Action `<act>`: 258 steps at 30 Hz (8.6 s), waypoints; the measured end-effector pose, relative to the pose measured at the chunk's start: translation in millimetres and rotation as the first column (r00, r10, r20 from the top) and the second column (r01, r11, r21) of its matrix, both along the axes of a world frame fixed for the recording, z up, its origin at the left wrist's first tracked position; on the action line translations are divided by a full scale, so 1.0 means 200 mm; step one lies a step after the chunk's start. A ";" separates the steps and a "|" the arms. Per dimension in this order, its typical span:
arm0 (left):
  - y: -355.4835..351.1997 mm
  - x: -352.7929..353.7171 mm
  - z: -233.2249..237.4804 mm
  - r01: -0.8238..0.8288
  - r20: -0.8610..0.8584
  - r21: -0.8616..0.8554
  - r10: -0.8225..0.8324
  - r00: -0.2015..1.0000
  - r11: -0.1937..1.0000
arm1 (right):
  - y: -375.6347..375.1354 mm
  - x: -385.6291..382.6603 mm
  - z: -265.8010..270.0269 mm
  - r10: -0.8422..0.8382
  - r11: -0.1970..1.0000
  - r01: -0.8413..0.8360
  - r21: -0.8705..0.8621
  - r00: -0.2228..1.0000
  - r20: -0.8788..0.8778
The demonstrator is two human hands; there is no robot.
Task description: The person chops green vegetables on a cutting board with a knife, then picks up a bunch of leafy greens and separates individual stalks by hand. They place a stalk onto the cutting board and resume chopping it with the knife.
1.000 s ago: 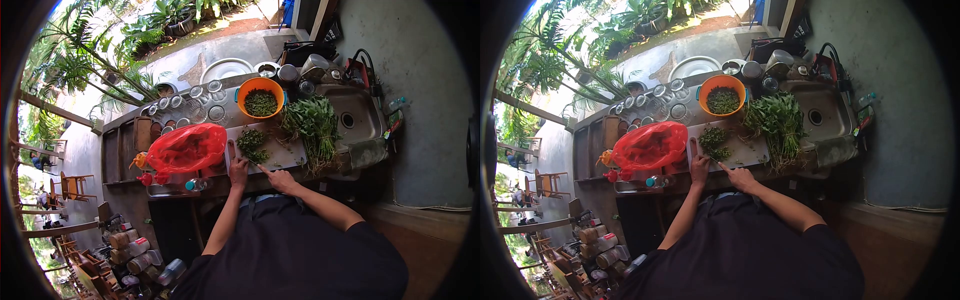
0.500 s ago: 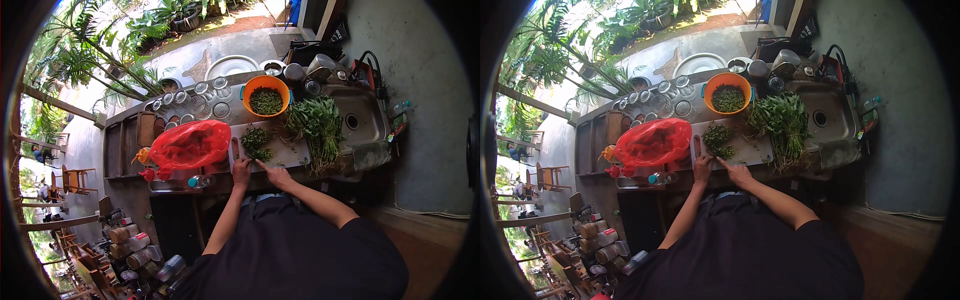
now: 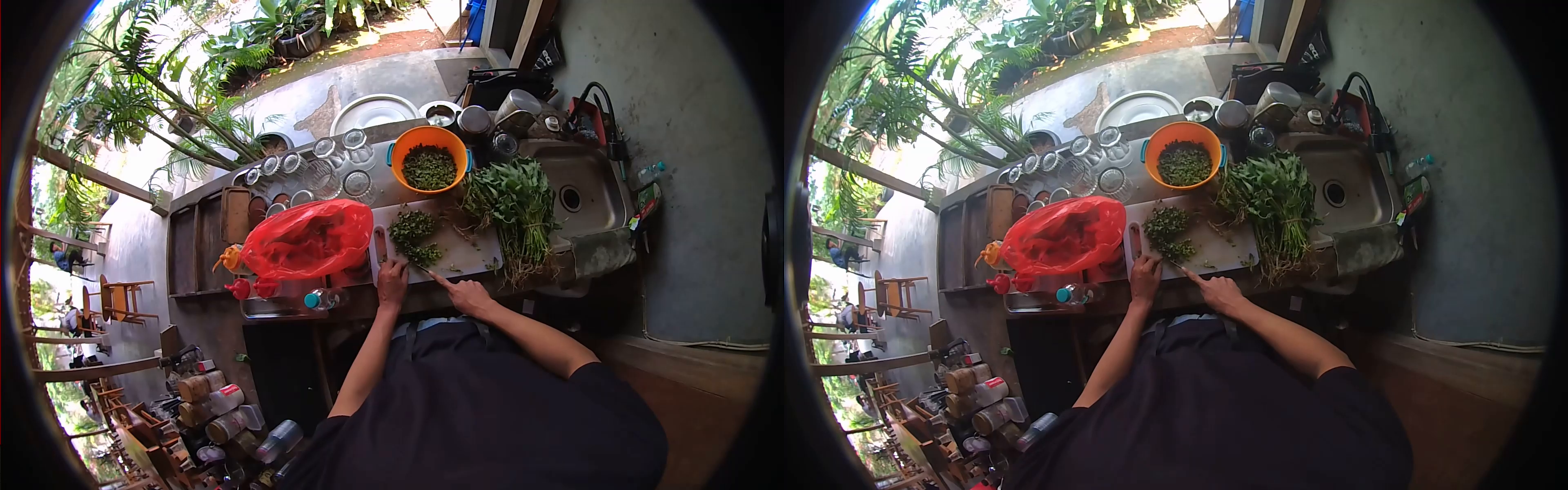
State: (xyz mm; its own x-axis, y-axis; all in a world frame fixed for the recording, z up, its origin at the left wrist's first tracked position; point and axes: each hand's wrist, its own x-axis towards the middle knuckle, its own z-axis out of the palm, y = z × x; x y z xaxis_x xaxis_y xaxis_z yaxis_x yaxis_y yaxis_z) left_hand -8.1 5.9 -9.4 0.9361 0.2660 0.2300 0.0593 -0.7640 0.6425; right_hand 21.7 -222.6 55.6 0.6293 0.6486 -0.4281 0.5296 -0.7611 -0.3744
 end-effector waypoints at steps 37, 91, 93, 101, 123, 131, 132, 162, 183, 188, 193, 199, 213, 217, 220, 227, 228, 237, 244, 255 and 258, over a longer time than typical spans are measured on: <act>0.00 0.01 0.02 -0.124 -0.065 -0.029 0.122 0.990 0.992 | 0.04 -0.02 -0.10 0.018 0.998 -0.023 0.052 0.995 0.102; -0.01 -0.03 -0.01 -0.138 -0.057 -0.220 0.128 0.990 0.966 | 0.10 -0.05 -0.02 -0.018 0.996 0.015 0.092 1.000 0.025; -0.01 -0.04 0.01 -0.127 -0.044 -0.188 0.121 0.992 0.974 | 0.10 -0.05 -0.04 -0.012 0.995 0.008 0.098 0.999 0.040; 0.00 -0.03 -0.01 -0.131 -0.106 -0.222 0.110 0.988 0.966 | 0.13 -0.04 -0.10 -0.020 0.999 0.016 0.052 0.997 0.079; 0.05 -0.04 0.05 0.002 -0.044 -0.318 -0.017 0.999 0.948 | -0.22 0.25 -0.08 -0.004 0.942 -0.047 0.333 0.989 0.150; 0.04 -0.03 0.08 0.001 -0.049 -0.381 -0.021 0.999 0.924 | -0.07 0.39 -0.14 0.038 0.958 -0.111 0.264 0.963 0.267; 0.04 -0.03 0.07 -0.001 -0.051 -0.381 -0.020 0.998 0.924 | -0.05 0.40 -0.16 0.014 0.960 -0.093 0.264 0.958 0.286; 0.09 -0.01 -0.02 0.025 -0.028 -0.379 -0.039 0.999 0.925 | -0.01 0.48 -0.17 -0.036 0.986 -0.014 0.167 0.955 0.295; 0.05 0.01 -0.04 -0.028 0.029 -0.316 0.039 0.999 0.948 | 0.11 0.45 -0.21 -0.673 0.654 0.600 0.461 0.740 -0.008; 0.03 0.01 -0.05 -0.063 0.044 -0.288 0.079 0.996 0.956 | -0.08 0.45 -0.05 -0.725 0.546 0.709 0.447 0.667 -0.172; -0.02 0.02 0.00 -0.095 0.039 -0.295 0.112 0.993 0.951 | -0.46 0.47 -0.07 -0.800 0.526 0.713 0.463 0.600 -0.014; -0.05 0.03 -0.02 -0.140 0.055 -0.260 0.159 0.986 0.955 | -0.55 0.50 -0.24 -0.712 0.682 0.622 0.384 0.686 0.153; -0.43 0.15 0.16 -0.085 0.047 -0.375 0.110 0.993 0.923 | -0.69 0.62 -0.04 -0.644 0.378 0.887 0.266 0.459 -0.612; -0.61 0.29 0.19 0.095 -0.118 -0.674 -0.234 0.965 0.732 | -0.67 0.57 0.07 -0.434 0.242 0.956 0.165 0.259 -0.863; -0.73 0.39 0.26 0.002 -0.225 -0.852 -0.370 0.902 0.523 | -0.60 0.45 0.12 -0.421 0.250 0.950 0.188 0.282 -0.862; -0.77 0.43 0.30 -0.053 -0.316 -0.869 -0.470 0.824 0.492 | -0.52 0.29 0.04 -0.597 0.610 0.583 0.537 0.783 -0.172; -0.76 0.44 0.29 -0.051 -0.317 -0.868 -0.473 0.822 0.494 | -0.54 0.29 0.07 -0.600 0.607 0.585 0.538 0.781 -0.173; -0.72 0.48 0.35 -0.063 -0.221 -0.953 -0.537 0.814 0.295 | -0.81 0.39 -0.18 -0.763 0.320 0.879 0.354 0.460 -0.454; -0.70 0.51 0.46 -0.095 -0.216 -0.964 -0.527 0.822 0.246 | -0.79 0.46 -0.22 -0.765 0.573 0.706 0.416 0.643 -0.037; -0.53 0.39 0.37 -0.119 -0.358 -0.895 -0.531 0.768 0.431 | -0.63 0.59 -0.05 -0.762 0.562 0.621 0.546 0.646 0.050; -0.52 0.33 0.39 -0.115 -0.392 -0.862 -0.504 0.770 0.494 | -0.51 0.63 0.14 -0.686 0.642 0.515 0.568 0.717 0.124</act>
State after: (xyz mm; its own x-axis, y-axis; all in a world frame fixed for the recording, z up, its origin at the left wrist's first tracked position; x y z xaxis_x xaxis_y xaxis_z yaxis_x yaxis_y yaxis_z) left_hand 58.4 -97.2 69.6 0.8343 -0.1773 -0.5220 0.5371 0.0477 0.8422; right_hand 146.9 -324.2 83.1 0.9864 0.1314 0.0982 0.1632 -0.7231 -0.6712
